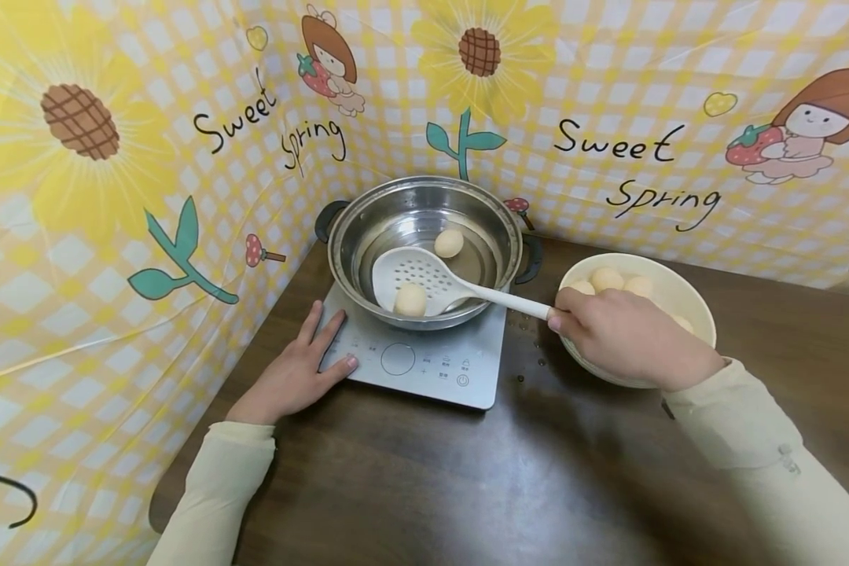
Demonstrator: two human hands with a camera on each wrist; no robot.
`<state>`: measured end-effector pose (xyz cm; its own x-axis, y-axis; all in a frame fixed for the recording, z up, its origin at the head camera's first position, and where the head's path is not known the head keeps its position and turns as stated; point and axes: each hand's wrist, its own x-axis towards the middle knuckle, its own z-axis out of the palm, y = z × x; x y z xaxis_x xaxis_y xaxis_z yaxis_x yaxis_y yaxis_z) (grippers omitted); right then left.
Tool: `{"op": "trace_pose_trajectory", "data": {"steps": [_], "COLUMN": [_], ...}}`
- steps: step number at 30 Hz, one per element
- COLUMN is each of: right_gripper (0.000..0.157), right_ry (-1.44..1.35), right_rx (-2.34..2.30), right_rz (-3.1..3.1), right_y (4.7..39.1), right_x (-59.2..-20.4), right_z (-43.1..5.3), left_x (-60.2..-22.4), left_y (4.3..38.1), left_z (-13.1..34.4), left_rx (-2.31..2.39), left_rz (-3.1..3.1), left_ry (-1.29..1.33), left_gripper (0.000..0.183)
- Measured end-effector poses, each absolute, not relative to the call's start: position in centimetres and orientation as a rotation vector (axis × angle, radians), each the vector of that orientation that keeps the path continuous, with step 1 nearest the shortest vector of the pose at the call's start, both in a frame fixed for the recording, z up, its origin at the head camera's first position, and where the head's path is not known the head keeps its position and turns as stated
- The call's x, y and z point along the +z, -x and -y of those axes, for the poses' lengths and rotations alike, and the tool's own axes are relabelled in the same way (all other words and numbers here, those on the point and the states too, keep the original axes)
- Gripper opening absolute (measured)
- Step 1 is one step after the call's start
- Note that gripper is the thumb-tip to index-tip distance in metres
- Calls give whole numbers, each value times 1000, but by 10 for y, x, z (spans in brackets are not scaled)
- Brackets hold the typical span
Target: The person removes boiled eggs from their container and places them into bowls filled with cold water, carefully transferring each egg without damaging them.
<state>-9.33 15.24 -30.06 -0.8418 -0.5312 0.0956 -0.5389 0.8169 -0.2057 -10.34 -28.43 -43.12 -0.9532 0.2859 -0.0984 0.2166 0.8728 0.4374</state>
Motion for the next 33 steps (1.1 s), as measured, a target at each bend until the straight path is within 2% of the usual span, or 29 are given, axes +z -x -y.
{"op": "trace_pose_trajectory", "data": {"steps": [5, 14, 27, 33], "right_gripper": [20, 21, 26, 25], "right_ry": [-894, -843, -618, -609], "right_rx": [331, 654, 1226, 1204], "right_rz": [3045, 3337, 3545, 3530], "right_y": [101, 116, 127, 127], "right_x": [-289, -273, -274, -274], "right_z": [-153, -156, -172, -181], "left_x": [-430, -429, -432, -432], "left_y": [103, 105, 105, 104], "left_z": [284, 283, 283, 285], "left_rx": [640, 629, 632, 641], "left_rz": [-2883, -2889, -2886, -2878], "left_ry": [-388, -393, -401, -393], "left_gripper": [87, 88, 87, 87]}}
